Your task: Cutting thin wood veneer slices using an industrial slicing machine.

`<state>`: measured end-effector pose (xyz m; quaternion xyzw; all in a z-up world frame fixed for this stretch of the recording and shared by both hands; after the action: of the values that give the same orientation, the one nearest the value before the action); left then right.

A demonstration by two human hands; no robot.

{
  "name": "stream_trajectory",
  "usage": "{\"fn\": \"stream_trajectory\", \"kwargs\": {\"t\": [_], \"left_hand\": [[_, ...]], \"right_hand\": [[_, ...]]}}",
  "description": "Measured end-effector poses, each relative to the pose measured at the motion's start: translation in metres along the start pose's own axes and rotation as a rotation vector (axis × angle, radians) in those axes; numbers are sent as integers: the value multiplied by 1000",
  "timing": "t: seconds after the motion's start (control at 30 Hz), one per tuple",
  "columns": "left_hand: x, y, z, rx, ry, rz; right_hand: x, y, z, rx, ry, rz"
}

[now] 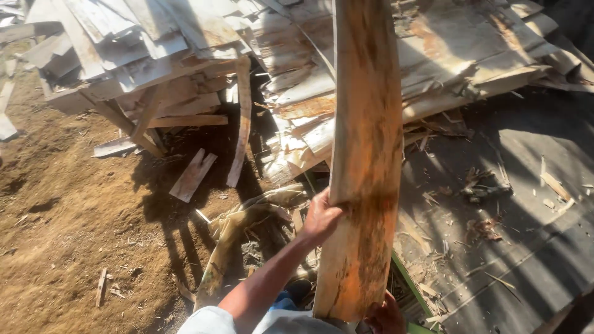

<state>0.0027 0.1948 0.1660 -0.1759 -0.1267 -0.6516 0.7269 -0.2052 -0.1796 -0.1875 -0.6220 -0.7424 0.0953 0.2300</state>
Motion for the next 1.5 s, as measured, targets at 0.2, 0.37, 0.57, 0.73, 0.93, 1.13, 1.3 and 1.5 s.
{"fn": "stream_trajectory", "kwargs": {"t": [0.2, 0.37, 0.57, 0.73, 0.93, 1.13, 1.3, 1.5], "left_hand": [[-168, 117, 107, 224, -615, -69], [-183, 45, 68, 197, -707, 460], [-180, -54, -173, -392, -505, 624], [-119, -85, -251, -733, -149, 65], [29, -77, -208, -760, 453, -548], [139, -84, -290, -550, 591, -716], [225, -108, -347, -775, -401, -405], [317, -134, -299, 315, 797, -825]], "right_hand": [[314, 92, -448, -274, -184, -276], [409, 118, -494, -397, -356, -533], [338, 84, -294, 17, -491, -690], [153, 75, -73, 342, -295, -295], [61, -33, 37, 171, -295, 34], [29, -144, 38, 258, -11, 505], [-37, -176, 149, -43, 206, 917], [-134, -121, 171, -368, 1117, 572]]}}
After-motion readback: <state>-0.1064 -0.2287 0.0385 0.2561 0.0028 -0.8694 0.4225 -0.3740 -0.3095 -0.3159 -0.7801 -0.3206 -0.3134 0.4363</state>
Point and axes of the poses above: each hand's wrist, its own y-axis towards the middle knuckle, its own x-axis out of the palm, z = x × y, the point moved 5 cm from there along y, towards the middle knuckle, and after that the axes turned 9 degrees about -y, right-handed, at the moved point
